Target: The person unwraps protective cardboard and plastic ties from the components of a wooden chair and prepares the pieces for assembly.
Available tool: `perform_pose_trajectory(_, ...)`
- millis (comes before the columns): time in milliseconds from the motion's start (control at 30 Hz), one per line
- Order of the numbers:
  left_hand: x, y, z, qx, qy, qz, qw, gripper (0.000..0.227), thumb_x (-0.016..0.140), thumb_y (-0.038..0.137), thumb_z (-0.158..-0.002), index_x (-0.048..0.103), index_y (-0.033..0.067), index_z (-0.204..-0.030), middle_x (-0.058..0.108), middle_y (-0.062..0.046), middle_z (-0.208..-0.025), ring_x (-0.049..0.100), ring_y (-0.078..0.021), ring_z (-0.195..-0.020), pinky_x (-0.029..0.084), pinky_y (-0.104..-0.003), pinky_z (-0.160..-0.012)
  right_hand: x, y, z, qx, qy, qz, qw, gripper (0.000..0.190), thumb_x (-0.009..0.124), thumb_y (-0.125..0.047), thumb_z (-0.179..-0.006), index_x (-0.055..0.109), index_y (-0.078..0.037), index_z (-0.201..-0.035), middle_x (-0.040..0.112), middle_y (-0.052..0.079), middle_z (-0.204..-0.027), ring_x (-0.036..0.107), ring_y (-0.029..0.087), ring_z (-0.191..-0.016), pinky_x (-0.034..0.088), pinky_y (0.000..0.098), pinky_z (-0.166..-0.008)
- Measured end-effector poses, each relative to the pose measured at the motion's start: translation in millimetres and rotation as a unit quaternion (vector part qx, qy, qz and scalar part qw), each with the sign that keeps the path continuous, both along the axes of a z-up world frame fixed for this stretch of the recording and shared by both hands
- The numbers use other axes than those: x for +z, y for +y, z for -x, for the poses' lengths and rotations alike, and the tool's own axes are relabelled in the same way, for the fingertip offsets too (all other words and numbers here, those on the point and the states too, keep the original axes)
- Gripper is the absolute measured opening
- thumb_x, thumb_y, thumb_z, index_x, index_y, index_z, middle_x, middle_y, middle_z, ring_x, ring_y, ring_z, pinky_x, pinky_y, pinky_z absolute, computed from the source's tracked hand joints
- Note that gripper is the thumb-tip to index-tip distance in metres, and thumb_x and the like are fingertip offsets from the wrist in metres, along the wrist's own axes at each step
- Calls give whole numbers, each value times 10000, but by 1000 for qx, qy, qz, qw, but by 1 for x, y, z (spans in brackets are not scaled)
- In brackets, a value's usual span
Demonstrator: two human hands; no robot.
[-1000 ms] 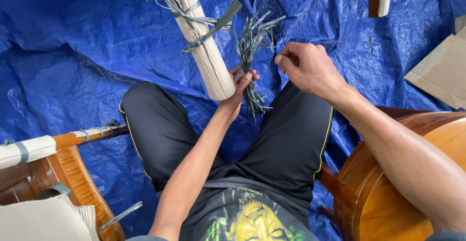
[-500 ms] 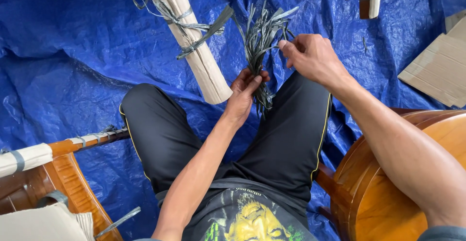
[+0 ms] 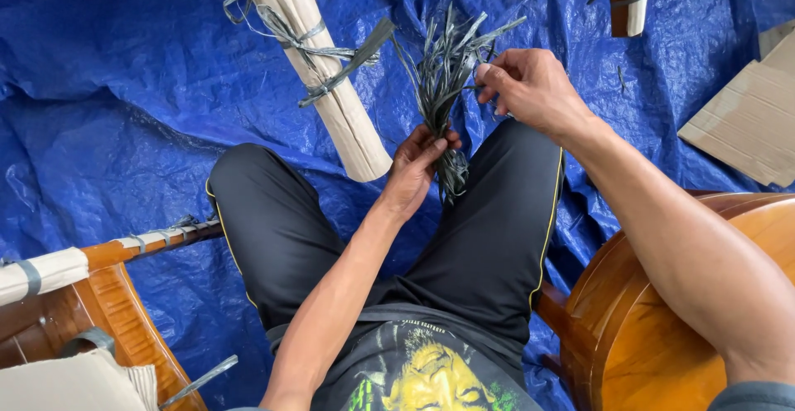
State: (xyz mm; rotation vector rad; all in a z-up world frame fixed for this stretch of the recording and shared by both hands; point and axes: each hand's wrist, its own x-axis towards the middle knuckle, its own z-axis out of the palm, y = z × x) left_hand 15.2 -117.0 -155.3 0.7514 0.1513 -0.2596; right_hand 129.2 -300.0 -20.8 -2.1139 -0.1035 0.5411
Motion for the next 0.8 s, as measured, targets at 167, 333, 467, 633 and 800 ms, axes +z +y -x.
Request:
perform_pose_trajectory(167,-14,2,1,2,0,-27,1000,216,688,114,-1012,629,43,-1208,707,-53,-1134,660,-162,-1090,493,-317,-1023,-1,-1,0,-20,-41,-45,998,240,619,-226,-1037,694,2,-1018,739,54,-814,600,66,-600,503,257,-569)
perform_pose_trajectory(333,-23,9,4,-5,24,-69,997,298,704,162,-990,638,36,-1252,703,-47,-1144,647,-144,-1081,485,-299,-1020,1,-2,2,-61,-113,-52,990,242,603,-195,-1068,652,22,-973,727,64,-814,600,62,-605,485,259,-547)
perform_pose_trajectory(467,-40,15,6,-7,24,-104,994,345,722,209,-979,631,26,-1257,701,-52,-1147,648,-139,-1080,481,-290,-1031,3,-2,2,-82,-151,-67,983,218,606,-183,-1088,646,2,-980,718,53,-806,604,62,-620,486,249,-547)
perform_pose_trajectory(633,-56,23,12,-8,35,-150,988,333,698,200,-981,623,30,-1258,701,-48,-1139,640,-124,-1034,482,-283,-997,1,-5,1,-94,-187,-86,974,191,607,-150,-1103,625,3,-989,712,50,-830,626,57,-643,502,233,-556)
perform_pose_trajectory(800,-70,31,17,6,47,-164,985,291,679,162,-989,621,17,-1234,697,-48,-1128,643,-122,-1022,493,-281,-951,3,-6,0,-109,-190,-89,972,198,612,-153,-1110,617,8,-995,715,55,-846,629,49,-651,508,231,-557)
